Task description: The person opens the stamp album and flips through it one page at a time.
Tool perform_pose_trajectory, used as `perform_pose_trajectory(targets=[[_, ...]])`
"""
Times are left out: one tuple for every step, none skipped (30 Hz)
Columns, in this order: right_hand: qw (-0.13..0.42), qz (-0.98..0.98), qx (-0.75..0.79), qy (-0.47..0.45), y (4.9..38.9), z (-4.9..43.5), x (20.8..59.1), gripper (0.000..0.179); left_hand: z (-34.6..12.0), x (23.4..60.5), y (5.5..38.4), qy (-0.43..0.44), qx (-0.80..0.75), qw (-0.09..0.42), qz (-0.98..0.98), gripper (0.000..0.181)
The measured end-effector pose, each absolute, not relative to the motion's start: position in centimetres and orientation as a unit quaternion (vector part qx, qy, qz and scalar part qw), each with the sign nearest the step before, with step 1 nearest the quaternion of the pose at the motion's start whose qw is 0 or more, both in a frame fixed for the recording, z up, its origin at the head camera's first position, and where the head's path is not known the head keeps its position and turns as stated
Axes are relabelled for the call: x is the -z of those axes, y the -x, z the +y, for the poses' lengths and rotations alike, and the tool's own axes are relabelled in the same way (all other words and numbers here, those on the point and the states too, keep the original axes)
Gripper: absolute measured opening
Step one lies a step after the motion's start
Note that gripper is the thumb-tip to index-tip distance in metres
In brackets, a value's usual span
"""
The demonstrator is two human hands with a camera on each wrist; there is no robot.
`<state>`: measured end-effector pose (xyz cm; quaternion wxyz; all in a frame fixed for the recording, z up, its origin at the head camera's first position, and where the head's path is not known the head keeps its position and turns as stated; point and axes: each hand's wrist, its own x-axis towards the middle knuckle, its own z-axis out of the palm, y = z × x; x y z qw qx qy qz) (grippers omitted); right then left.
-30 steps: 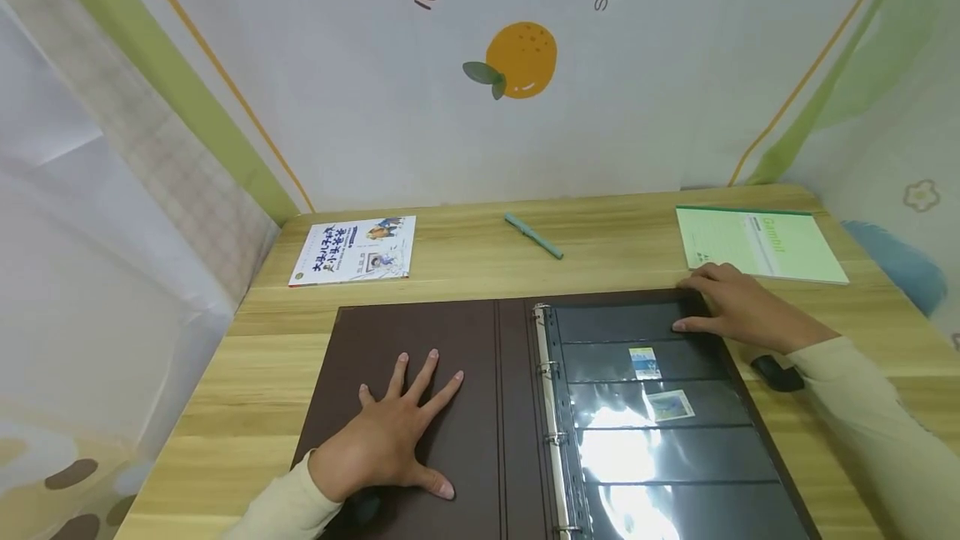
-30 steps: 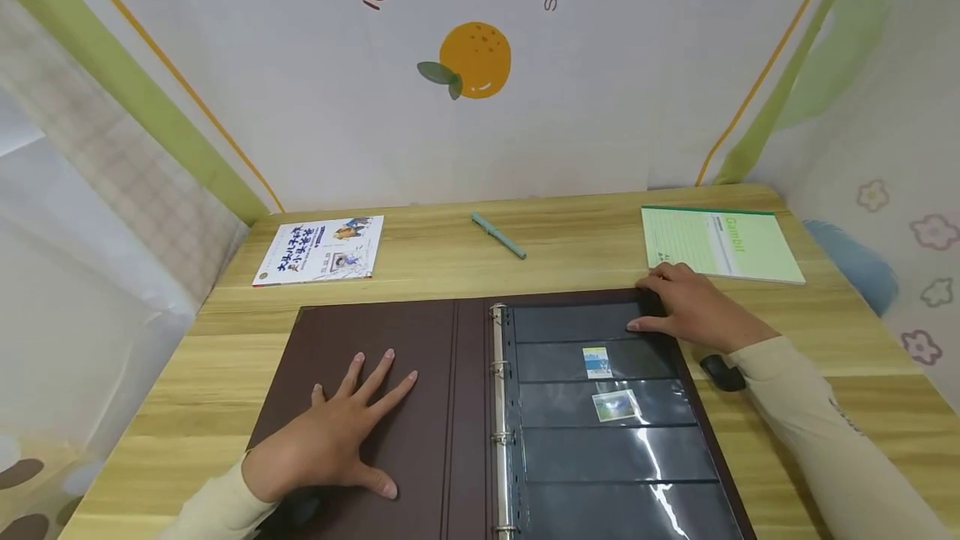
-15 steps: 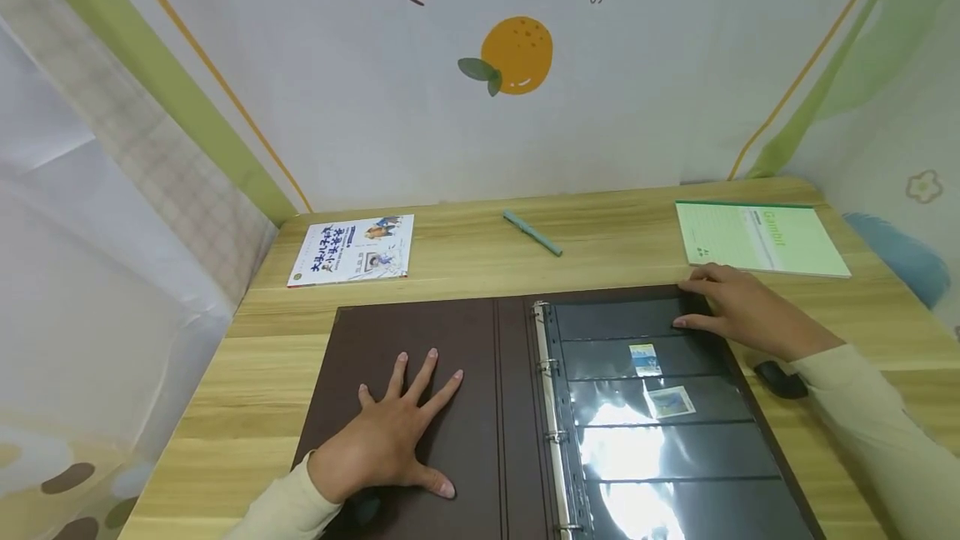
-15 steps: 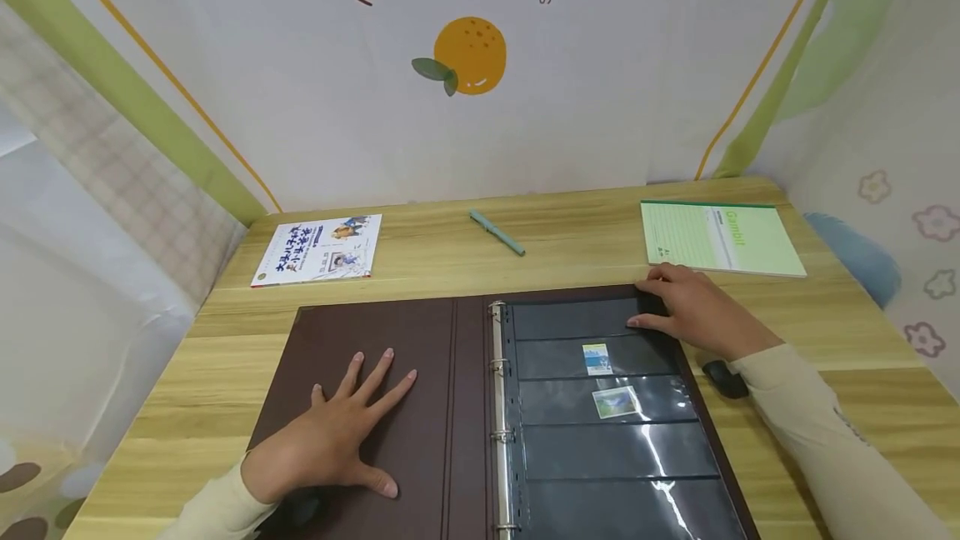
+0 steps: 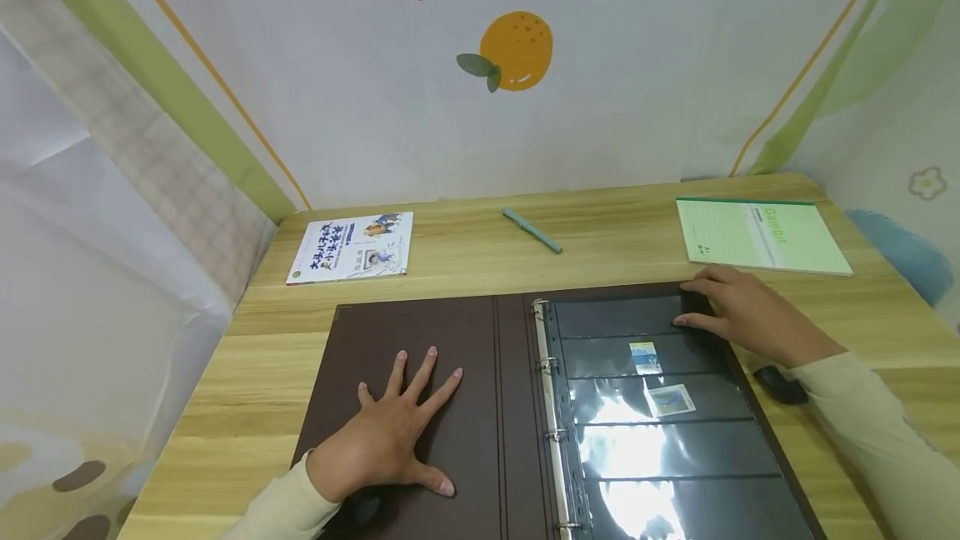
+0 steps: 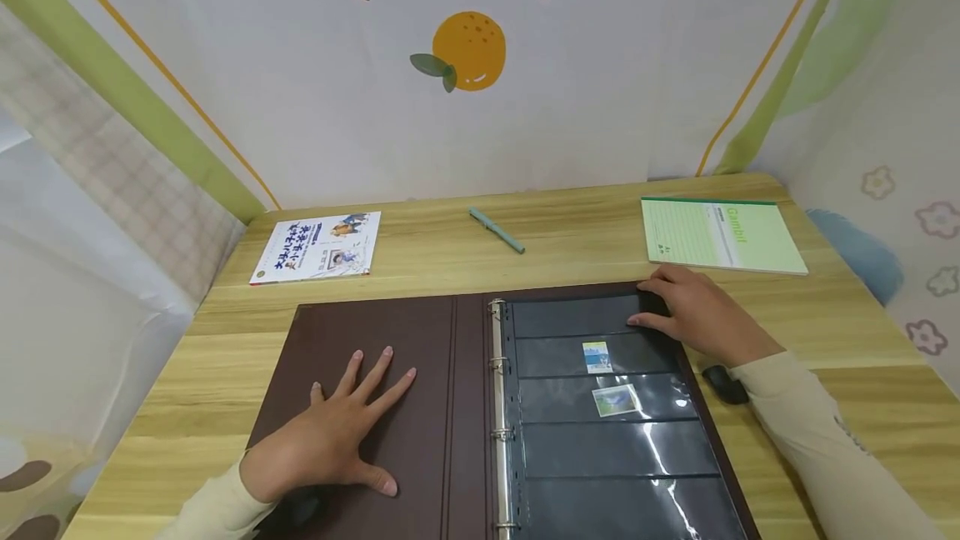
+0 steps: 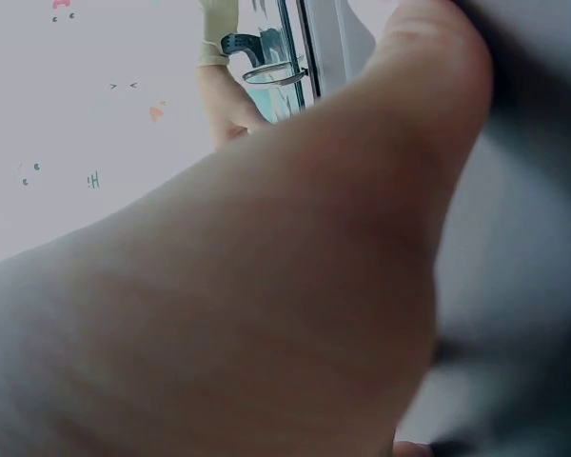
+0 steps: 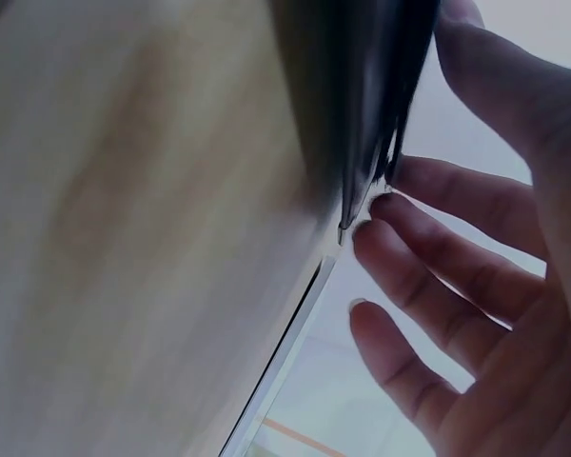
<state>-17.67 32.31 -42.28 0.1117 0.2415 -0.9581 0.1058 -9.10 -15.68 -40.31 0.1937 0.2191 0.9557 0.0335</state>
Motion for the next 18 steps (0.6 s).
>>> perform_pose_trajectory(targets=[[0.119, -0.957, -0.104, -0.245, 17.65, 32.29, 42.35, 0.049, -15.69, 40.32, 9.11, -0.219, -0.033, 0.193, 0.956, 0.132], [0.127, -0.955, -0.102, -0.249, 17.64, 32.25, 42.40, 0.049, -15.70, 40.33, 9.10, -0.219, -0.032, 0.192, 0.956, 0.132], [0.136, -0.953, -0.101, -0.253, 17.59, 32.20, 42.43, 0.048, -15.70, 40.35, 9.10, -0.219, -0.032, 0.191, 0.956, 0.132], [0.144, -0.950, -0.098, -0.257, 17.57, 32.18, 42.42, 0.049, -15.71, 40.33, 9.09, -0.219, -0.032, 0.191, 0.956, 0.132], [0.152, -0.948, -0.097, -0.261, 17.55, 32.14, 42.39, 0.050, -15.71, 40.31, 9.07, -0.219, -0.032, 0.191, 0.956, 0.132], [0.158, -0.947, -0.096, -0.263, 17.50, 32.11, 42.37, 0.052, -15.72, 40.30, 9.06, -0.219, -0.032, 0.192, 0.956, 0.131], [0.160, -0.947, -0.096, -0.262, 17.45, 32.07, 42.34, 0.056, -15.72, 40.29, 9.05, -0.219, -0.032, 0.191, 0.956, 0.132], [0.160, -0.947, -0.098, -0.259, 17.39, 32.03, 42.32, 0.060, -15.72, 40.27, 9.04, -0.219, -0.031, 0.191, 0.956, 0.131], [0.155, -0.949, -0.102, -0.254, 17.32, 31.99, 42.30, 0.064, -15.72, 40.27, 9.04, -0.219, -0.031, 0.191, 0.956, 0.131], [0.149, -0.952, -0.108, -0.246, 17.24, 31.96, 42.28, 0.068, -15.72, 40.26, 9.02, -0.219, -0.031, 0.191, 0.956, 0.131], [0.142, -0.954, -0.117, -0.237, 17.14, 31.91, 42.24, 0.071, -15.72, 40.25, 9.03, -0.220, -0.030, 0.189, 0.957, 0.131], [0.133, -0.956, -0.129, -0.227, 17.05, 31.86, 42.19, 0.074, -15.71, 40.25, 9.04, -0.221, -0.030, 0.187, 0.957, 0.132], [0.125, -0.957, -0.141, -0.220, 16.99, 31.82, 42.14, 0.076, -15.70, 40.23, 9.04, -0.221, -0.029, 0.187, 0.957, 0.132], [0.118, -0.957, -0.155, -0.213, 16.91, 31.80, 42.09, 0.076, -15.70, 40.21, 9.02, -0.221, -0.030, 0.187, 0.957, 0.131], [0.112, -0.957, -0.169, -0.208, 16.86, 31.79, 42.04, 0.075, -15.71, 40.19, 9.00, -0.221, -0.030, 0.187, 0.957, 0.131], [0.109, -0.955, -0.183, -0.205, 16.82, 31.78, 41.99, 0.073, -15.71, 40.17, 8.99, -0.221, -0.029, 0.188, 0.957, 0.131], [0.105, -0.953, -0.197, -0.202, 16.78, 31.79, 41.94, 0.071, -15.72, 40.15, 8.97, -0.221, -0.030, 0.188, 0.956, 0.130], [0.103, -0.951, -0.208, -0.204, 16.76, 31.84, 41.92, 0.068, -15.72, 40.13, 8.95, -0.221, -0.030, 0.190, 0.956, 0.130]])
